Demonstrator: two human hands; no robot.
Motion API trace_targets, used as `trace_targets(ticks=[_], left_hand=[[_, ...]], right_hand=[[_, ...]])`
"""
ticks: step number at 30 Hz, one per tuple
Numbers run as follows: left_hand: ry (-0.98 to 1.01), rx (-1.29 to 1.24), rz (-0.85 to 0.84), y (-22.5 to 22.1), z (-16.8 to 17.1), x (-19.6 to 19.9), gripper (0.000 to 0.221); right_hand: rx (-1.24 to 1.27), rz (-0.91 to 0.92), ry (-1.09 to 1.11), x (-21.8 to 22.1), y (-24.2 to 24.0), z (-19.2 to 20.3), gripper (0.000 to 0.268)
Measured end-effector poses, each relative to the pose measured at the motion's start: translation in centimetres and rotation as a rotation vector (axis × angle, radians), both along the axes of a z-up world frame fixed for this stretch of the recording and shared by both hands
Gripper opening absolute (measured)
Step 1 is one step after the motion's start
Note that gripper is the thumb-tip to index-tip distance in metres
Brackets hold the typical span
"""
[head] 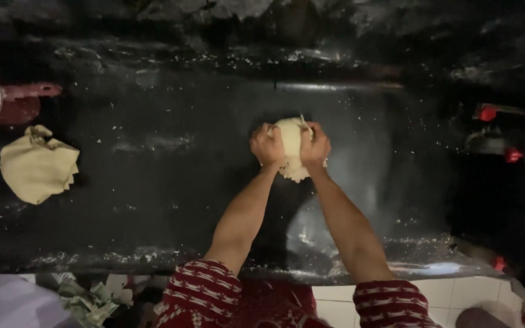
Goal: Kneading a ball of dough on a floured work surface in a bakery production area.
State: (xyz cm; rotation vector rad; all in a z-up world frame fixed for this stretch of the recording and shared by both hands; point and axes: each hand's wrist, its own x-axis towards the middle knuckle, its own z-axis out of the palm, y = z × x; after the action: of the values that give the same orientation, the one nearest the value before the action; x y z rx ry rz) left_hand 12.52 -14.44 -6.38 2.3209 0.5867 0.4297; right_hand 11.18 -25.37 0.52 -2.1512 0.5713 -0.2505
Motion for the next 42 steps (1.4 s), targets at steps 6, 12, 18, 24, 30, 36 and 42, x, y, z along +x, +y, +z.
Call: trace_targets(ticks=[6, 12, 18, 24, 30, 36, 42], left_hand=[[0.285, -0.224, -0.146, 0.2, 1.3, -3.9, 0.046], [0.527, -0.313, -0.587, 4.3, 17.6, -12.1, 0.119], [-0.262, 0.005, -0.661, 5.6, 8.2, -16.3, 0.115], [0.059, -0.144, -0.579, 6.8, 7.0, -14.0, 0.11], [0.277, -0.25, -0.475, 7.2, 5.9, -7.1, 0.092], [0.276, -0.051, -0.194, 4.6, 5.1, -2.6, 0.073], [-0.134, 0.011, -0.033, 4.7, 1.7, -0.1, 0.027]], right_hand=[[0.283, -0.061, -0.15, 0.3, -2.9, -7.4, 0.018], [0.05, -0.55, 0.599, -3.0, 1.8, -3.1, 0.047], [0.09, -0.365, 0.679, -6.2, -1.0, -10.4, 0.048], [0.215, 0.134, 0.25, -11.4, -0.4, 4.1, 0.053], [0.077, 0.335, 0.209, -7.4, 2.6, 9.7, 0.068], [-0.365, 0.235, -0.153, -1.4, 4.0, -3.2, 0.05], [-0.282, 0.217, -0.007, 1.4, 4.4, -1.3, 0.047]])
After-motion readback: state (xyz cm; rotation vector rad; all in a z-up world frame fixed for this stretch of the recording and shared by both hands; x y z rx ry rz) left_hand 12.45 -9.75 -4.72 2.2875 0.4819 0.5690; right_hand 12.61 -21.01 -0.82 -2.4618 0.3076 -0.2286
